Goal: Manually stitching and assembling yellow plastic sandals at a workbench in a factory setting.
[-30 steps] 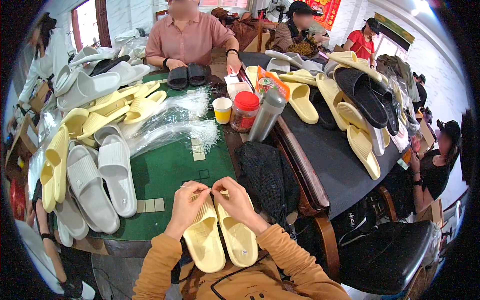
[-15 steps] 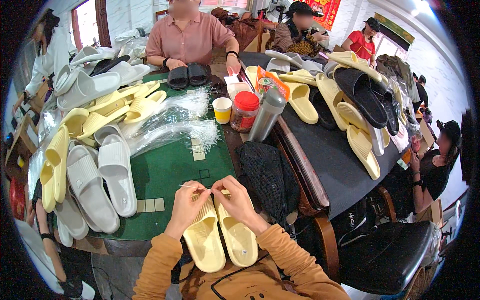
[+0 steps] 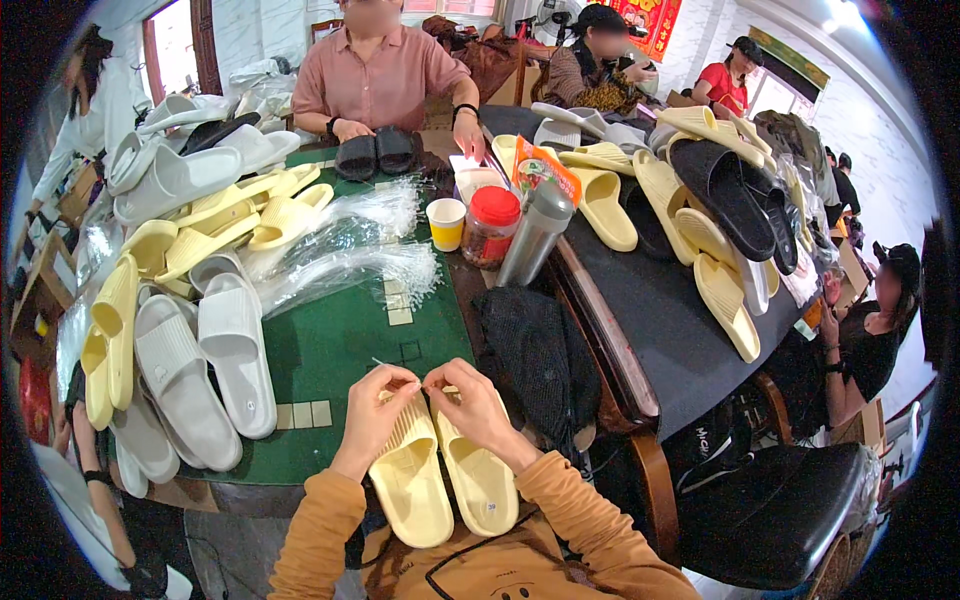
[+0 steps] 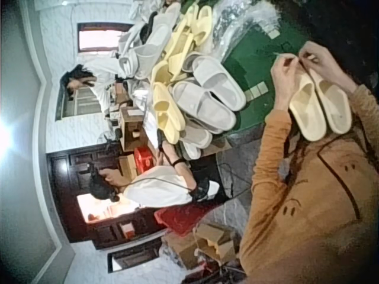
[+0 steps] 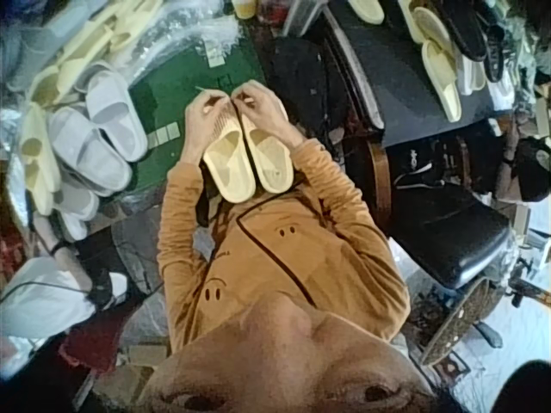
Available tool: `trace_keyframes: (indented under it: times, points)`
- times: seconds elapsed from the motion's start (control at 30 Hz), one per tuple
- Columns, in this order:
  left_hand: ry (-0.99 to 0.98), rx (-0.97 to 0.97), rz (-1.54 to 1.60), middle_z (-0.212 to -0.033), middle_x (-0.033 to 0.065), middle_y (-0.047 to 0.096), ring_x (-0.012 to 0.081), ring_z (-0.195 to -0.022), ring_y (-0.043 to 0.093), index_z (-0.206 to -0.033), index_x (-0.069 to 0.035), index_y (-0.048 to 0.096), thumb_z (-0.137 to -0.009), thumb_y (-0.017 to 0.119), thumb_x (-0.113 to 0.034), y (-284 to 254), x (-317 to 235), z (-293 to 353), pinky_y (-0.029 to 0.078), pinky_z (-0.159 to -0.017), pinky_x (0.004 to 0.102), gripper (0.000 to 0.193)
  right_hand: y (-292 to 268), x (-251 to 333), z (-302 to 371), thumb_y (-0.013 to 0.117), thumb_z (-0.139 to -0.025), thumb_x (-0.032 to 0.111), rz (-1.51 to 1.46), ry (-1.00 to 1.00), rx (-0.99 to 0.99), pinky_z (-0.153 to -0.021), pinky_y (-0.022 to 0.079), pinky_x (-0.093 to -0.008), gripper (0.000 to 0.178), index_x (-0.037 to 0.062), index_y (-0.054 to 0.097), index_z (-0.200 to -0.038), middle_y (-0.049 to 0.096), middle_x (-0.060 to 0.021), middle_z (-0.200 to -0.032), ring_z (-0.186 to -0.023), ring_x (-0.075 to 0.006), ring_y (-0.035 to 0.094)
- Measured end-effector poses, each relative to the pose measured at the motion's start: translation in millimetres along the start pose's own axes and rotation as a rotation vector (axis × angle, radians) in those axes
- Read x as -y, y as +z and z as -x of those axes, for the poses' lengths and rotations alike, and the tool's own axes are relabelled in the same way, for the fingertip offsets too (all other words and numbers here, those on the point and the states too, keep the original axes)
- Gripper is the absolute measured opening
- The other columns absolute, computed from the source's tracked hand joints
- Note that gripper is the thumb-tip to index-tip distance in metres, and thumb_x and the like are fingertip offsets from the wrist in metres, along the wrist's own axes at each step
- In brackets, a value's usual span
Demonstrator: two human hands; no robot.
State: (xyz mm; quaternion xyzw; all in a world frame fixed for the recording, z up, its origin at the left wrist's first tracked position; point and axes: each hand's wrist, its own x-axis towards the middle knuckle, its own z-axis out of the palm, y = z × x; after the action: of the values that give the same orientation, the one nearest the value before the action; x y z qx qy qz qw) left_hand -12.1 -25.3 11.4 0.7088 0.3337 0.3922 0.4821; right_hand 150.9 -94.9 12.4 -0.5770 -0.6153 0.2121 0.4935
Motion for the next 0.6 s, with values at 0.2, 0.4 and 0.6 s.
trace_keyframes:
  times: [0.2,0.4,0.6]
  points:
    - [-0.036,-0.006,0.024,-0.088,0.0063,0.067,0.0129,-0.078,0.062,-0.094,0.003,0.066,-0.087,0.069,-0.001,0,-5,-1,0.05,-0.073,0.0281,0.008,1,-3,0,0.065,-0.087,0.002,0.019,-0.021,-0.025,-0.068,0.056,-0.034,0.01,0.0018,0.064,-0.097,0.06,-0.0112,-0.09,-0.081,-0.0251,0.065]
    - [-0.034,-0.026,0.051,-0.086,0.0057,0.067,0.012,-0.077,0.062,-0.092,0.002,0.066,-0.087,0.069,-0.002,1,1,-2,0.05,-0.073,0.0277,0.008,2,-6,-1,0.066,-0.086,0.003,0.023,-0.008,-0.019,-0.071,0.054,-0.0355,0.01,0.0017,0.063,-0.095,0.06,-0.0115,-0.09,-0.081,-0.027,0.065]
    - [-0.018,0.022,-0.01,-0.087,0.0036,0.067,0.0106,-0.08,0.063,-0.092,0.001,0.065,-0.088,0.068,-0.003,-1,7,-2,0.051,-0.075,0.0262,0.006,2,-6,-1,0.067,-0.086,0.005,0.037,-0.028,-0.016,-0.071,0.053,-0.0366,0.01,0.001,0.063,-0.095,0.061,-0.012,-0.089,-0.082,-0.0276,0.065]
